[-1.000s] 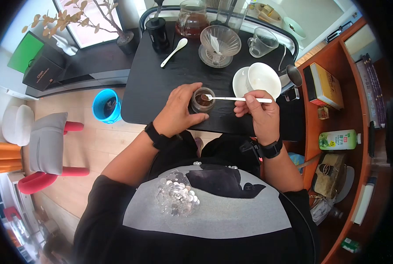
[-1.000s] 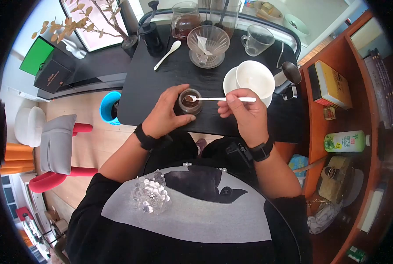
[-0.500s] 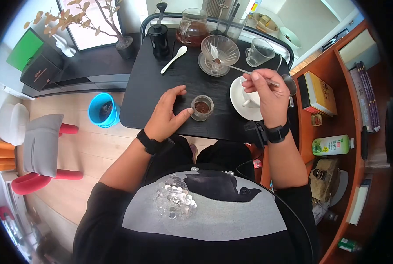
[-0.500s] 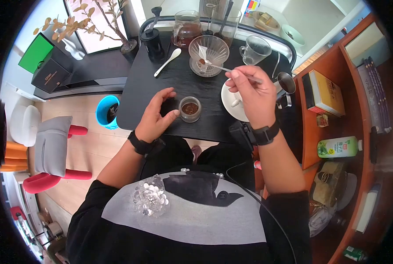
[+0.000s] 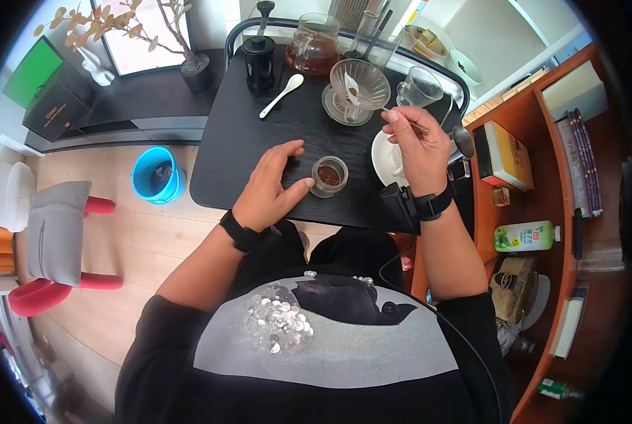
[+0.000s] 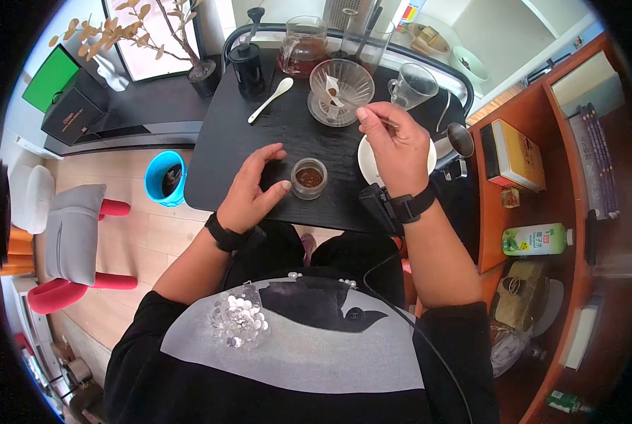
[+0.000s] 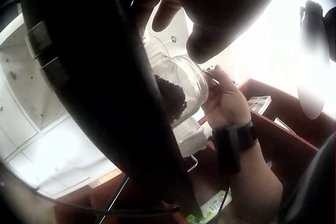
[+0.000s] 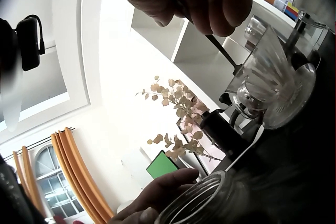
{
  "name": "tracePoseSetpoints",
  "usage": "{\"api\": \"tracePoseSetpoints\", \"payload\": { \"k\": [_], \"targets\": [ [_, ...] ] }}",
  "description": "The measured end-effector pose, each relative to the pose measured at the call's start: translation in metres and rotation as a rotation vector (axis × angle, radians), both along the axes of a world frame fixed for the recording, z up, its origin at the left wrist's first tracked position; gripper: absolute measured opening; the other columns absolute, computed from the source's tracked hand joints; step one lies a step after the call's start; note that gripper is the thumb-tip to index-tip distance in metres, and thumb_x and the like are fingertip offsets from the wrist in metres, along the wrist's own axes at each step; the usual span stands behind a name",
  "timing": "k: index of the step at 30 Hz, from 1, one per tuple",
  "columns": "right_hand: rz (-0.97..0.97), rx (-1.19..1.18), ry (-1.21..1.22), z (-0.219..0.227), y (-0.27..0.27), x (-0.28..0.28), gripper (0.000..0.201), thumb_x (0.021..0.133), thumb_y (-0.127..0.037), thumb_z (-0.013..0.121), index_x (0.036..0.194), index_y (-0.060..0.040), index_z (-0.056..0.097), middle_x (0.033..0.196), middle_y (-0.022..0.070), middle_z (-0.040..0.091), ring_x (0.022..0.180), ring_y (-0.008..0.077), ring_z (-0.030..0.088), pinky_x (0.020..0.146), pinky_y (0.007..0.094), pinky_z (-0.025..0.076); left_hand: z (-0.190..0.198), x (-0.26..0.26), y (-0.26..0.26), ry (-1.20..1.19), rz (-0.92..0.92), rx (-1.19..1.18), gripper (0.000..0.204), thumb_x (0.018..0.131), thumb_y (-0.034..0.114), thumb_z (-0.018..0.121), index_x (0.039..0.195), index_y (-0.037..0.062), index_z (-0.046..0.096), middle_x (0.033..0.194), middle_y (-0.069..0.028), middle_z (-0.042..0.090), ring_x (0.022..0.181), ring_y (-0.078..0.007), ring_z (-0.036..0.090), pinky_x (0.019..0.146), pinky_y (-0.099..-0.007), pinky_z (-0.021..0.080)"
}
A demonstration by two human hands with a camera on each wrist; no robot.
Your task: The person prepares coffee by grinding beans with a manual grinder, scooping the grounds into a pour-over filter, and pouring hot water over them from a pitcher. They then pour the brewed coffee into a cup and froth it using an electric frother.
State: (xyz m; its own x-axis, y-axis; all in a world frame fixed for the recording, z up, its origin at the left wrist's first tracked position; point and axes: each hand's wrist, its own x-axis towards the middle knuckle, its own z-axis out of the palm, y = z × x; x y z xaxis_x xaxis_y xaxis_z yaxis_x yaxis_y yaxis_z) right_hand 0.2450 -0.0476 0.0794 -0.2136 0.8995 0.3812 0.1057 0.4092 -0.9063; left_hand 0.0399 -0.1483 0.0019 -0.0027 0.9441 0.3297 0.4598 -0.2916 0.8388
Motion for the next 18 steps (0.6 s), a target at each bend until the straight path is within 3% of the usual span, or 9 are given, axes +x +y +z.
{"api": "tracePoseSetpoints", "payload": {
  "k": [11,18],
  "targets": [
    [-0.002,0.122,-0.158,0.004,0.008,-0.006,0.012,0.081,-0.008,0.063,0.087,0.0025,0.062,0.075,0.0039,0.062,0.068,0.0079,0.057,0.062,0.0208,0.045,-0.001,-0.002,0.001,0.004,-0.007,0.003,0.057,0.077,0.016,0.064,0.125,0.0019,0.039,0.116,-0.0151,0.051,0.11,-0.0268,0.048,0.095,-0.0345,0.035],
    [0.01,0.281,-0.347,0.011,0.017,-0.009,0.012,0.081,-0.011,0.062,0.086,0.0006,0.061,0.074,0.0097,0.062,0.064,0.0146,0.06,0.06,0.0243,0.046,-0.002,-0.002,0.0,-0.038,-0.012,-0.003,0.056,0.077,0.015,0.064,0.125,0.0019,0.039,0.116,-0.0149,0.051,0.11,-0.0263,0.047,0.097,-0.0344,0.034]
  ]
}}
